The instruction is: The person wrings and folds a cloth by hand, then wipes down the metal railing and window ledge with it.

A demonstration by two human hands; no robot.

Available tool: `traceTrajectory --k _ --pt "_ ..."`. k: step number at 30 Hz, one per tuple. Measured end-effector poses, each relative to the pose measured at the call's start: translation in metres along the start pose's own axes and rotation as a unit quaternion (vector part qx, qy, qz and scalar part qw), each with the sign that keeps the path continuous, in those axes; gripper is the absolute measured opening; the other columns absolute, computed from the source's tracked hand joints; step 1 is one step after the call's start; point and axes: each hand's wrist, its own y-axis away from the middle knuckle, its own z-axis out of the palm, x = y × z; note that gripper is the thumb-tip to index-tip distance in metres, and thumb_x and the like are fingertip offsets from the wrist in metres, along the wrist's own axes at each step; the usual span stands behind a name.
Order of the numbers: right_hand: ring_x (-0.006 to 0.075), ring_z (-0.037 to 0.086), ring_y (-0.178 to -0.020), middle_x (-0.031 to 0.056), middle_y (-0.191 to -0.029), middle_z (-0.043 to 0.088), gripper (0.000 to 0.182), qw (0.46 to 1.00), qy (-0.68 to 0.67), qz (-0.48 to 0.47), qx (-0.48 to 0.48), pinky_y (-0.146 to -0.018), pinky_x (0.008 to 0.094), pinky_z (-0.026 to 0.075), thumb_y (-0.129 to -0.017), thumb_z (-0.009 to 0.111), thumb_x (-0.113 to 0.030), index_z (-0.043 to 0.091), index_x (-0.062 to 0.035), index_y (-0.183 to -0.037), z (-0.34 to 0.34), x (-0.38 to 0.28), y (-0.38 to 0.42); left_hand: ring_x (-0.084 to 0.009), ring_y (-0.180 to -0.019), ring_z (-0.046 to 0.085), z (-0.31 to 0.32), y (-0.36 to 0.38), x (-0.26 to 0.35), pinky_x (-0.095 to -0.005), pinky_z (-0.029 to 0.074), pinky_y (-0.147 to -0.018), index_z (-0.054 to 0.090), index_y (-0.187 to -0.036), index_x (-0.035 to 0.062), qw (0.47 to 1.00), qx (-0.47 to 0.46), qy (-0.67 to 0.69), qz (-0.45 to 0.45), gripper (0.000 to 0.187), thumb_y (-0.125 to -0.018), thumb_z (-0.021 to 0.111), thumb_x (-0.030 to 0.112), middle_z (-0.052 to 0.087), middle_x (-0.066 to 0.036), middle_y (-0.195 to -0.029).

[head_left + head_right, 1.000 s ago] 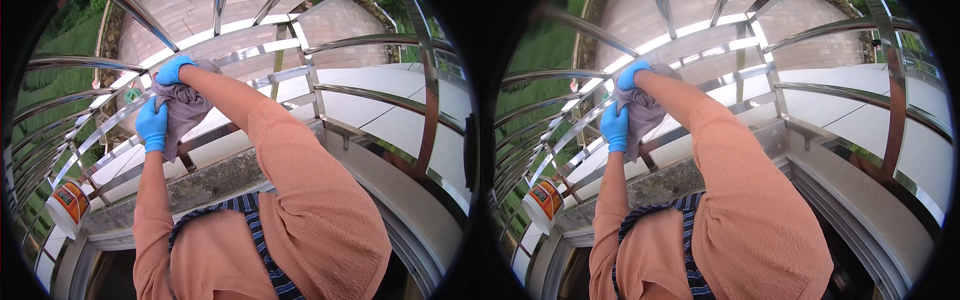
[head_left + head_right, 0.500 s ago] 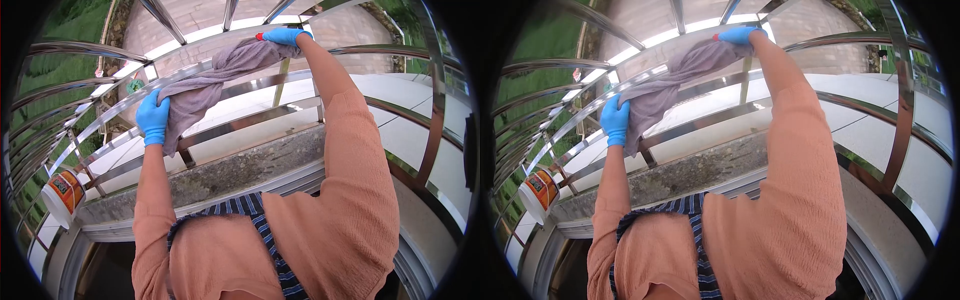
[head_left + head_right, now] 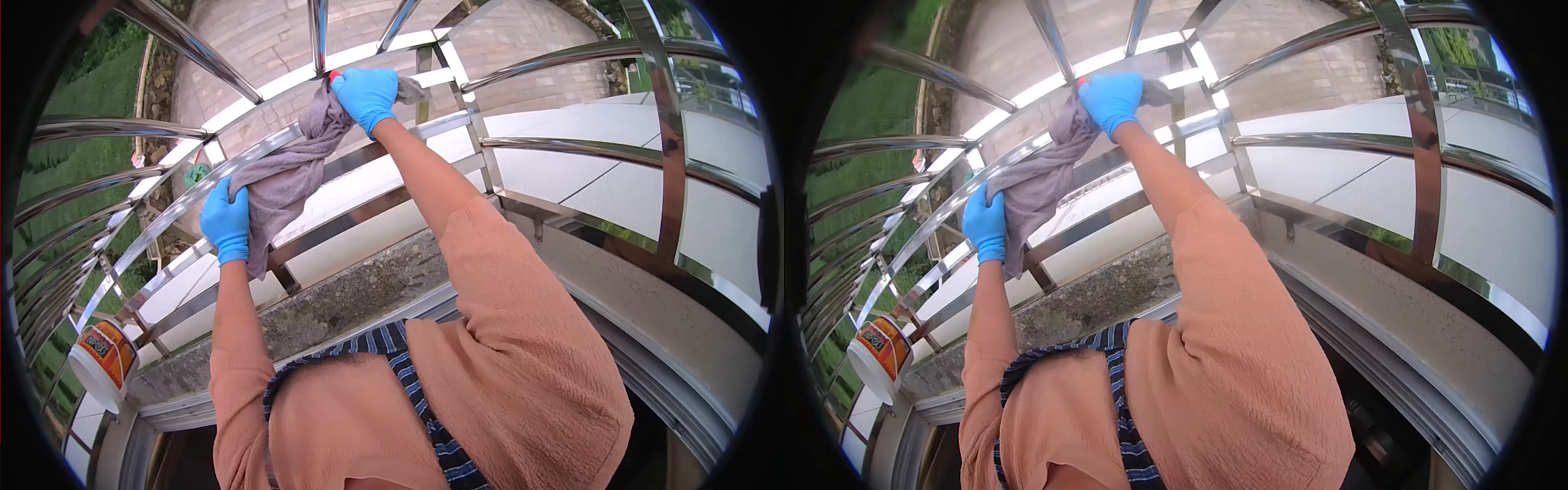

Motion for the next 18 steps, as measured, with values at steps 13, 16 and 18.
traceTrajectory --k 13,16,18 --pt "0.0135 0.057 -0.079 0.0057 -0.083 0.061 0.046 0.765 -0.6 0.106 -0.209 -0.068 0.0306 0.049 -0.088 0.062 -0.046 0.06 -0.0016 -0.099 -0.059 -0.005 0.097 -0.0304 -0.083 0.065 -0.011 -0.004 0.01 -0.0394 0.051 -0.077 0.069 -0.102 0.0137 0.998 -0.046 -0.014 -0.04 0.031 -0.077 0.065 0.032 0.068 -0.011 -0.094" --pt "0.0174 0.06 -0.084 0.0058 -0.089 0.061 0.031 0.772 -0.578 0.048 -0.26 -0.074 0.0313 0.05 -0.078 0.071 -0.02 0.058 -0.0027 -0.101 -0.108 0.032 0.12 -0.0303 -0.082 0.064 -0.009 -0.003 0.007 -0.039 0.051 -0.076 0.069 -0.101 0.0156 0.999 -0.03 -0.005 -0.03 0.03 -0.077 0.065 0.032 0.068 -0.011 -0.092" --pt "0.0226 0.059 -0.077 0.0055 -0.082 0.06 0.02 0.897 -0.397 -0.115 -0.156 -0.073 0.0342 0.049 -0.072 0.069 -0.013 0.059 -0.006 -0.087 -0.107 0.054 0.139 -0.0302 -0.083 0.065 -0.011 -0.005 0.011 -0.0392 0.051 -0.076 0.069 -0.1 0.0152 0.999 -0.035 0.007 -0.031 0.029 -0.077 0.065 0.032 0.068 -0.011 -0.091"
